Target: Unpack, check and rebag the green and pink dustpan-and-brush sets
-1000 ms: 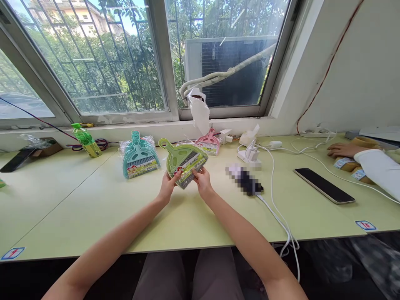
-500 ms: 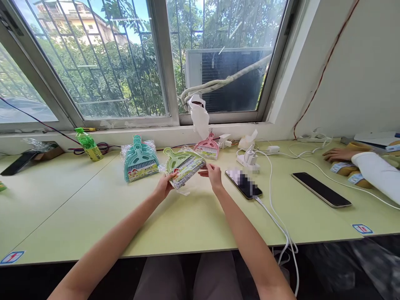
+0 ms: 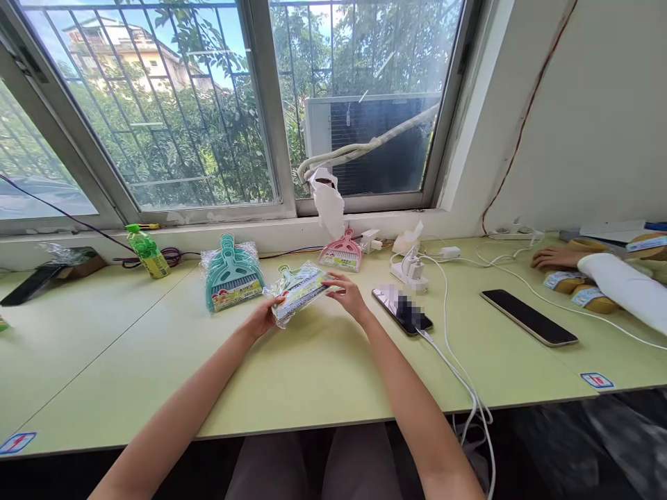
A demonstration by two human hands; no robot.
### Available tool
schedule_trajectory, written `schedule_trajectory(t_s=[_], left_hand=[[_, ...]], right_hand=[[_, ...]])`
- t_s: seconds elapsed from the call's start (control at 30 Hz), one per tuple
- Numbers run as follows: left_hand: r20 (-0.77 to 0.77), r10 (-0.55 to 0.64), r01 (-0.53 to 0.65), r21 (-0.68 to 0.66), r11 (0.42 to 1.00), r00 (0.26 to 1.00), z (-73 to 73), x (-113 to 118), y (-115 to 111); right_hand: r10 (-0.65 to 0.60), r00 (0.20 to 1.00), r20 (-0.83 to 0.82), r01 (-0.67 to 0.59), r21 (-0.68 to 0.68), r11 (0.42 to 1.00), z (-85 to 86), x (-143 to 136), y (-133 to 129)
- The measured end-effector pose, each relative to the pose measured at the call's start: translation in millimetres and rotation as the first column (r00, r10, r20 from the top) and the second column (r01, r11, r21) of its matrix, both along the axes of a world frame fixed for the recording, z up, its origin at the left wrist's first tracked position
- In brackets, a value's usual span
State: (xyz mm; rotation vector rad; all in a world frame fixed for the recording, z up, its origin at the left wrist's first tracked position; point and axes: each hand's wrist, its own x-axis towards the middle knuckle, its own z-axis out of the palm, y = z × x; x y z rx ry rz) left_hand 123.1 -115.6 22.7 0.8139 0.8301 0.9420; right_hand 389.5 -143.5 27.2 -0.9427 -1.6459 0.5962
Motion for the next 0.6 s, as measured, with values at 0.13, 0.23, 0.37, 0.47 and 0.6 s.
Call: schedule_trajectory(t_s=[0.13,0.23,0.37,0.47,0.6], left_hand=[[-0.046,-0.099,0.096,-0.053,0.994,0.994,-1.7,-6.8,4.1],[-0.019,-0.148,0.147,-0.054,0.988,0.989,-1.4,-7.9,3.0],[0.012,-0.118,0.119,-0.051,0.992,0.993,3.5,-8.4,1.1],[-0.023,-0.099,0.097,-0.087,0.992,0.995,7.6,-10.9,1.7],[-0.033,-0.102,0.097,-0.129,0.987,0.994,9.8,-13.2,2.8]], right_hand=[[-0.056,0.998,-0.005,0.056,-0.025,0.998,-5.7,4.4,5.8],[0.049,0.998,0.038,-0.045,-0.112,0.993,-9.3,8.5,6.4],[0.154,0.985,0.073,-0.141,-0.152,0.978,-12.5,7.6,3.1],[0.091,0.982,0.164,-0.074,-0.106,0.992,-13.8,1.1,0.2],[0.094,0.967,0.238,-0.101,0.017,0.995,-11.8,-6.4,-2.2]])
